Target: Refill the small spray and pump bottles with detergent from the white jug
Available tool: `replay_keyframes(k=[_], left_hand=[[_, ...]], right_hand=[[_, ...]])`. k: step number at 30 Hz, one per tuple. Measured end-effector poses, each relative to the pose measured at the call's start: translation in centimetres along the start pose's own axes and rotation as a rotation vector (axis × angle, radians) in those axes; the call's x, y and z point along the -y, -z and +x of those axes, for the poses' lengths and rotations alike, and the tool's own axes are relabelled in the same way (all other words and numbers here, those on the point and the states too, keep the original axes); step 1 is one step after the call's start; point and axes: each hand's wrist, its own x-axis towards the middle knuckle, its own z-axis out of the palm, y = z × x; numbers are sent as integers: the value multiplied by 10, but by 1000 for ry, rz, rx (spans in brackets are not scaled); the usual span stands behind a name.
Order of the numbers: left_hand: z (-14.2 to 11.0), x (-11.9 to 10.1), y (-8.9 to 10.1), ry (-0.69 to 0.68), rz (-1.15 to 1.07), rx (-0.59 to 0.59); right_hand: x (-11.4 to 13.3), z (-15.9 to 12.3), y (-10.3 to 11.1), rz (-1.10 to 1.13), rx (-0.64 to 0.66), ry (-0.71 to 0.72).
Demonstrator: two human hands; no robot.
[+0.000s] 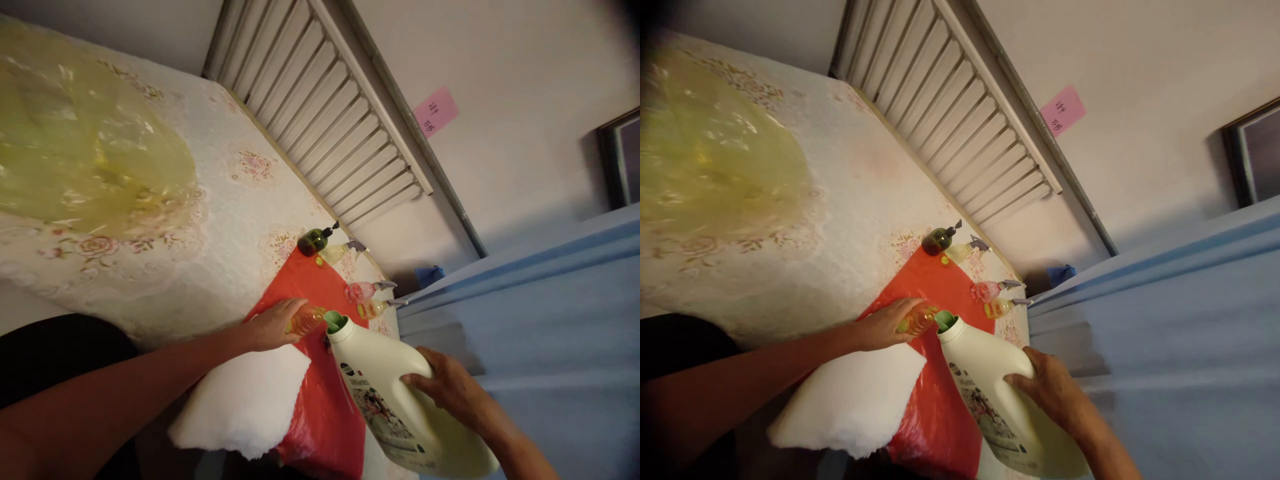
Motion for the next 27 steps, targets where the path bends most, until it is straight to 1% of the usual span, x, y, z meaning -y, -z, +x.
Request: replay_keyframes(k=[5,17,27], left_hand=[[0,-1,0,7,-9,-2],[0,1,-1,-12,-45,-28],[0,4,-3,-5,-39,-25]], right_hand=[[2,0,0,-36,-16,6],[8,-2,2,-24,-6,-16],[10,-3,3,-32,-13,-10]])
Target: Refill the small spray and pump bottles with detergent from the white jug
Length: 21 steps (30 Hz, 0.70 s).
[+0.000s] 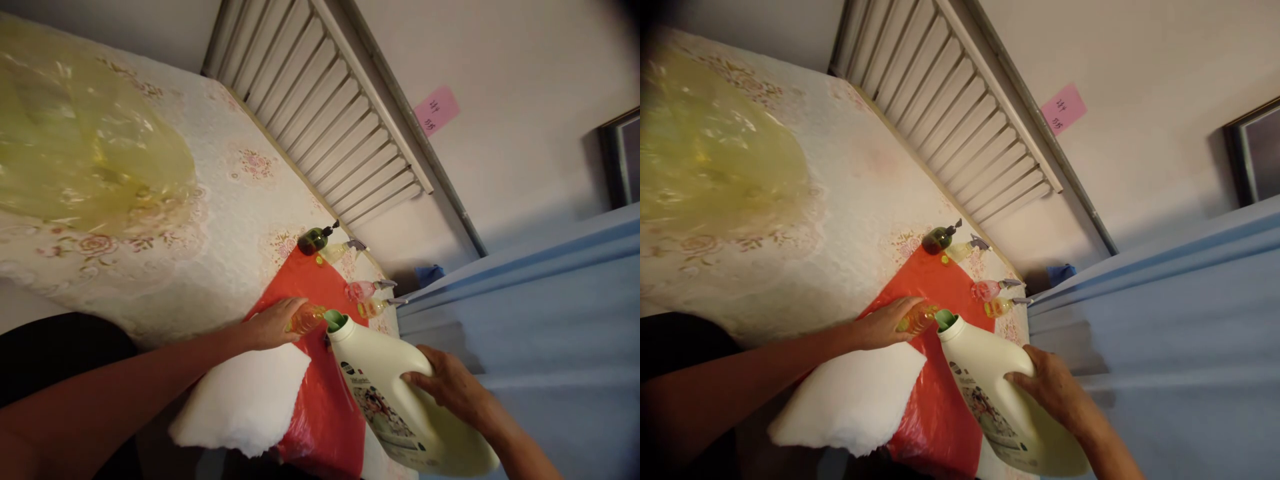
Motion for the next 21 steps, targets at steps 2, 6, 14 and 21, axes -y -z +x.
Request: replay_keyframes(k=[2,6,14,21], left_hand=[[0,0,0,-4,10,5],[1,1,-1,-1,2,2],[0,3,-2,5,10,-3],[1,-2,0,9,27,2]], right_hand=[[0,0,0,-14,-5,1],[1,0,0,-18,3,-3],[0,1,0,-26,-3,7],[1,1,0,-35,-5,-8]])
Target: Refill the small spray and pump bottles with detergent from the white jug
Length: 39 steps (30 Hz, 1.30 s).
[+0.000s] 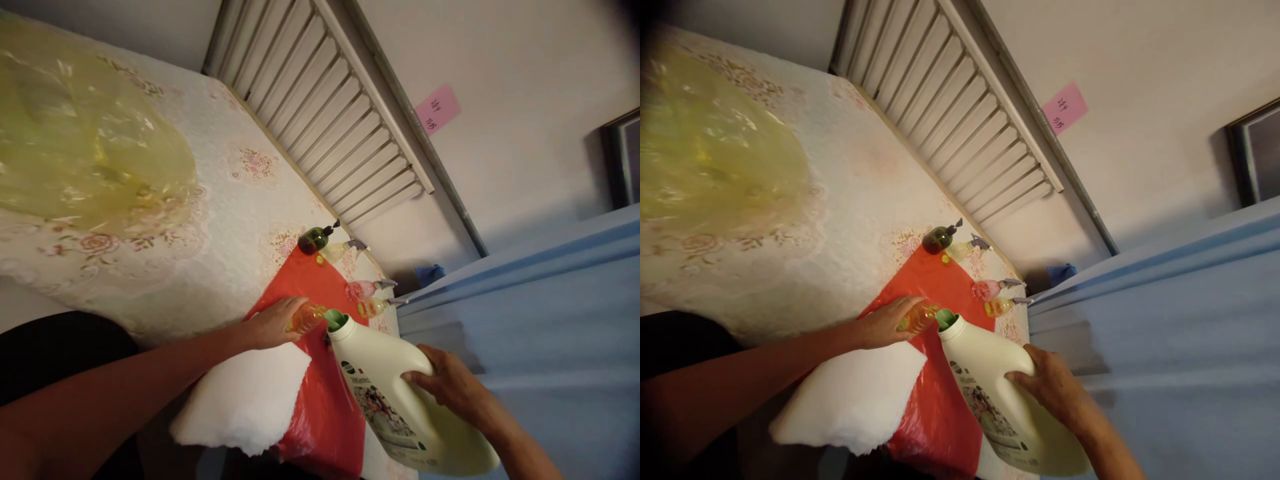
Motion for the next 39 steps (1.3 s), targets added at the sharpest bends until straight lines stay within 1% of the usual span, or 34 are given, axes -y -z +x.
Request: replay_keyframes(k=[4,11,16,21,27,39], left_hand=[[0,-1,0,4,-16,-1],[0,7,-3,-19,-26,-7],[0,3,-2,-22,-28,-21],[0,1,-1,-10,-3,-7],[0,-2,0,-16,-37,-16],[-1,-2,2,0,-10,18]], right_hand=[[-2,1,-1,3,5,13],[-2,2,-1,28,19,5],[-3,2,-1,14,11,8],[-6,3,-1,36,18,15],[-2,3,-1,14,12,14],[0,0,0,22,18,10]])
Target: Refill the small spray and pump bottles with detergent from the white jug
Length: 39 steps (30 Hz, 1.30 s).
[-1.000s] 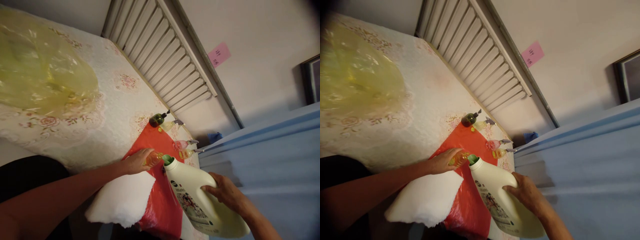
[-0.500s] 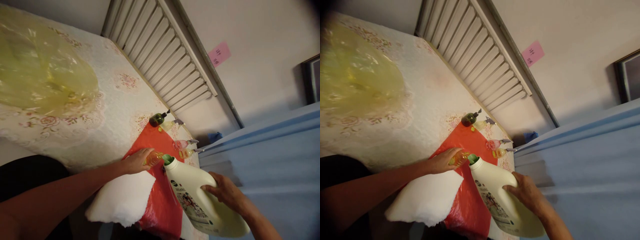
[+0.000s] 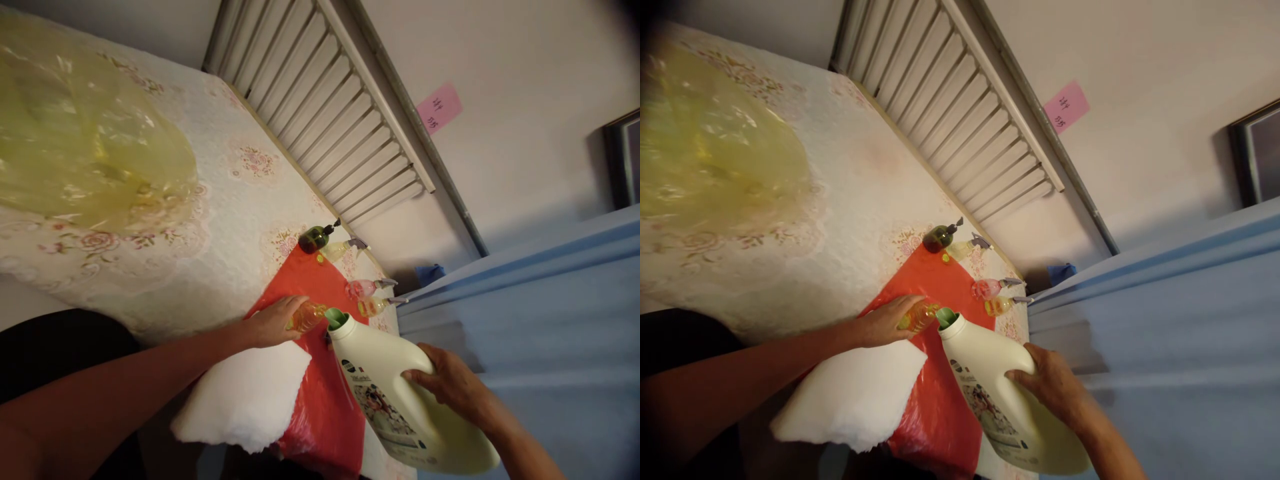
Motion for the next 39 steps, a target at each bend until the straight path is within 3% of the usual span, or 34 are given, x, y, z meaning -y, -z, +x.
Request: replay_keyframes(k=[39], left_hand=[[1,8,-5,-21,-28,-26]], right_hand=[[1,1,2,-18,-9,1]])
